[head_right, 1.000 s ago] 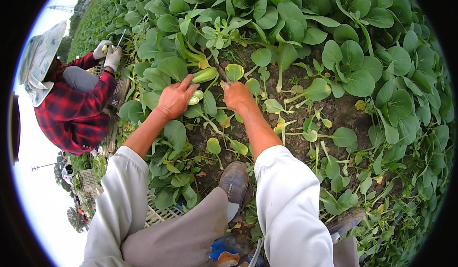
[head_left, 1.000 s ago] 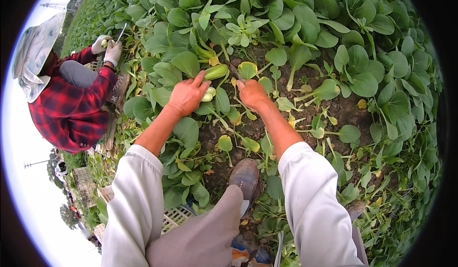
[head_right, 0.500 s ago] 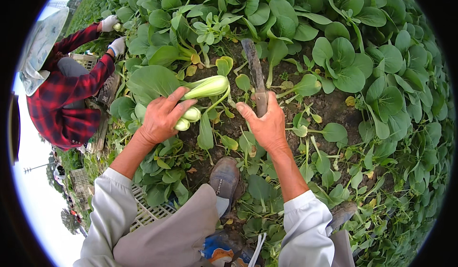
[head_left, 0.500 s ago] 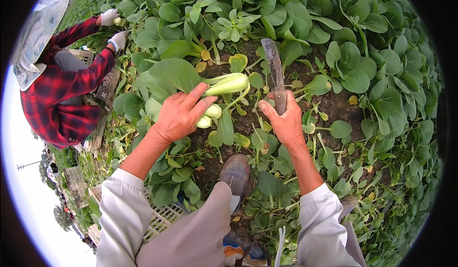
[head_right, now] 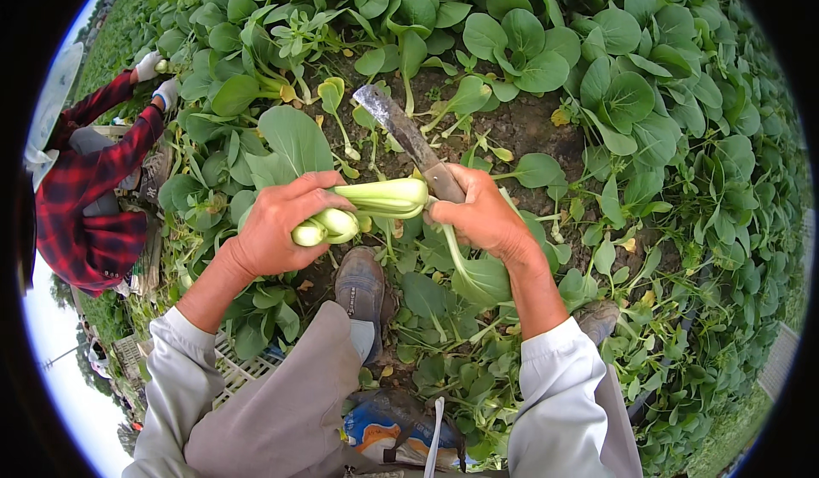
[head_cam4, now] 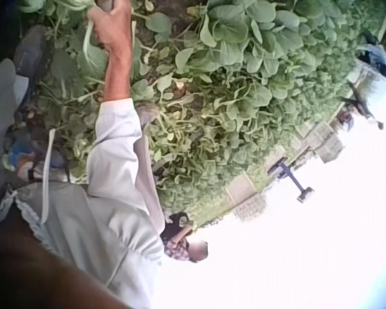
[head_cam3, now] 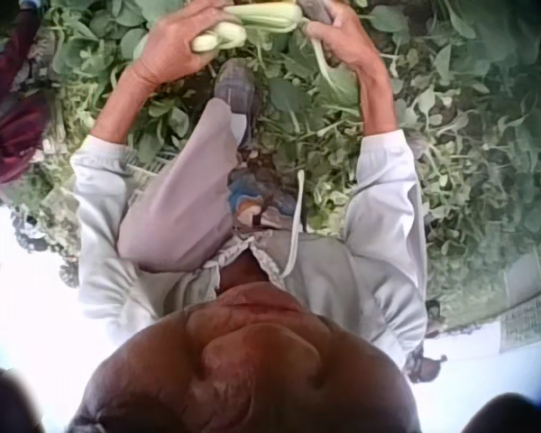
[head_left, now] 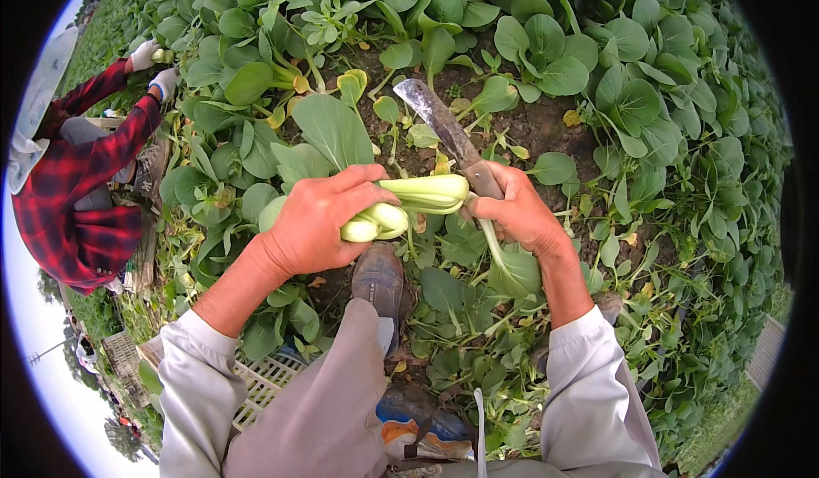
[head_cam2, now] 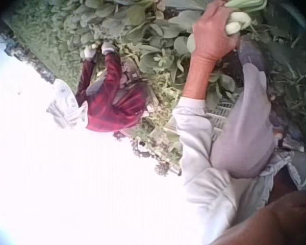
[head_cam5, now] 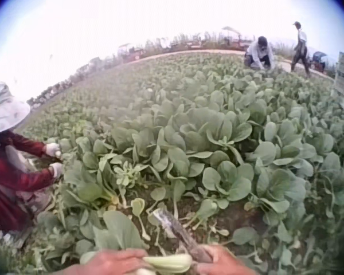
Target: The person uses a knife to cut leafy green vegetables at the base and places them into a white crate. The person repeats this process across the field, filling the crate with harvested greens.
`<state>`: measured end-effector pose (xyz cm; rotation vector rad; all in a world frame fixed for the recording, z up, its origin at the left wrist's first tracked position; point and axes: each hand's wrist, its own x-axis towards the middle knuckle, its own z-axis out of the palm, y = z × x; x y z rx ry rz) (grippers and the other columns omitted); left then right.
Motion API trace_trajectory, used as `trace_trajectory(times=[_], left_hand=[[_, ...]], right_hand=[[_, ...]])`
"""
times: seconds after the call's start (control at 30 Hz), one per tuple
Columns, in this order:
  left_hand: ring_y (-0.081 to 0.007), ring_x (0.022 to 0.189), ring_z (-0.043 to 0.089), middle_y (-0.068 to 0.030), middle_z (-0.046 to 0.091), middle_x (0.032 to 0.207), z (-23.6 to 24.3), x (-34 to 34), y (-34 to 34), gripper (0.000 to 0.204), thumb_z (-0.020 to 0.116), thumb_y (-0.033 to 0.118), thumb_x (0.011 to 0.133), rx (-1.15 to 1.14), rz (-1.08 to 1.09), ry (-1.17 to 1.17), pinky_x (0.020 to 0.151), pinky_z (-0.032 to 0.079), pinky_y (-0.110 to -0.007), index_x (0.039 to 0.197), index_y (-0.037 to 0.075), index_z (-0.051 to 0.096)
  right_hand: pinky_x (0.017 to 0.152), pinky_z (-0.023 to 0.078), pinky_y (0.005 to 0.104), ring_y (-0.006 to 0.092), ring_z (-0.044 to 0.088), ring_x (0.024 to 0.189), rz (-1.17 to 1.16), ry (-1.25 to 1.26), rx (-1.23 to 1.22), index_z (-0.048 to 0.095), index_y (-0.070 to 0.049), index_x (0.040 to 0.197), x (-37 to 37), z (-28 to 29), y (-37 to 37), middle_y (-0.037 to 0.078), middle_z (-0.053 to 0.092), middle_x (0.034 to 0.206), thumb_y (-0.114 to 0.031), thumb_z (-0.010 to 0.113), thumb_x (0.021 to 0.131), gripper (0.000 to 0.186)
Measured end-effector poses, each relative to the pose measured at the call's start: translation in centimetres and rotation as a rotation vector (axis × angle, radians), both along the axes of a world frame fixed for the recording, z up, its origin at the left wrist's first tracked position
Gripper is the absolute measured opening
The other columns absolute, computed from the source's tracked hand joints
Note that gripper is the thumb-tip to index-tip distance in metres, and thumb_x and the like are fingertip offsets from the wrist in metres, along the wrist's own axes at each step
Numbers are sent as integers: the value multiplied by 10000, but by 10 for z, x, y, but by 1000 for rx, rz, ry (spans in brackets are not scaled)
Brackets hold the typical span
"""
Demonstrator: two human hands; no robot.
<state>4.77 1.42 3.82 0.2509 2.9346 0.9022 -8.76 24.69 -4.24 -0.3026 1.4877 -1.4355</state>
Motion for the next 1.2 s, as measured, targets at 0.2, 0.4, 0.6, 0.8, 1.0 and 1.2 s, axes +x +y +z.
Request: trace_trajectory(times=[0.2, 0.4, 0.6, 0.8, 1.0, 1.2], left_hand=[[-119, 886, 583, -23, 642, 1018, -6, -8, 8, 339, 679, 66, 688, 863, 459, -576, 825, 483, -297, 1023, 11, 653], [-122, 930, 576, -23, 648, 1043, -15, 6, 29, 450, 712, 67, 676, 1206, 597, -613, 866, 461, -276, 1118, 30, 633], [-98, 857, 599, -36, 647, 1067, 2, -20, 19, 496, 745, 76, 757, 339, 375, -237, 796, 510, -270, 1222, 20, 583], [-83, 1026, 560, -29, 617, 1190, 31, -10, 44, 591, 749, 84, 809, 886, 334, -311, 939, 447, -267, 1341, 8, 503], [-99, 1061, 567, -42, 605, 1216, 75, 22, 61, 659, 808, 41, 732, 1060, 486, 1, 957, 460, -287, 1316, 0, 507], [-89, 878, 613, -29, 676, 992, 145, 73, 19, 442, 811, 101, 726, 816, 521, 250, 829, 503, -272, 1112, 34, 606]], right_hand=[[413, 374, 210, 48, 471, 487, -288, -427, -307, 572, -36, 1110, 10, -14, 33, 3, 586, 727, -179, 698, 785, 377], [422, 380, 193, 36, 477, 502, -433, -122, -413, 517, -21, 1261, 18, 16, 22, 39, 630, 855, -244, 796, 776, 603], [440, 399, 191, 37, 499, 531, -403, 40, -148, 558, -23, 1085, 12, 40, 10, 14, 627, 798, -288, 846, 724, 532], [439, 396, 194, 31, 484, 533, -398, 162, -207, 542, -30, 1061, 37, 80, -11, 1, 601, 784, -266, 841, 733, 502], [480, 452, 217, 60, 548, 575, -384, 352, -228, 557, -18, 1062, 68, 151, -37, 22, 623, 812, -262, 774, 813, 411], [714, 510, 368, 302, 641, 786, -104, 1260, -195, 564, -22, 1109, 79, 233, -47, 141, 641, 966, -235, 650, 890, 317]])
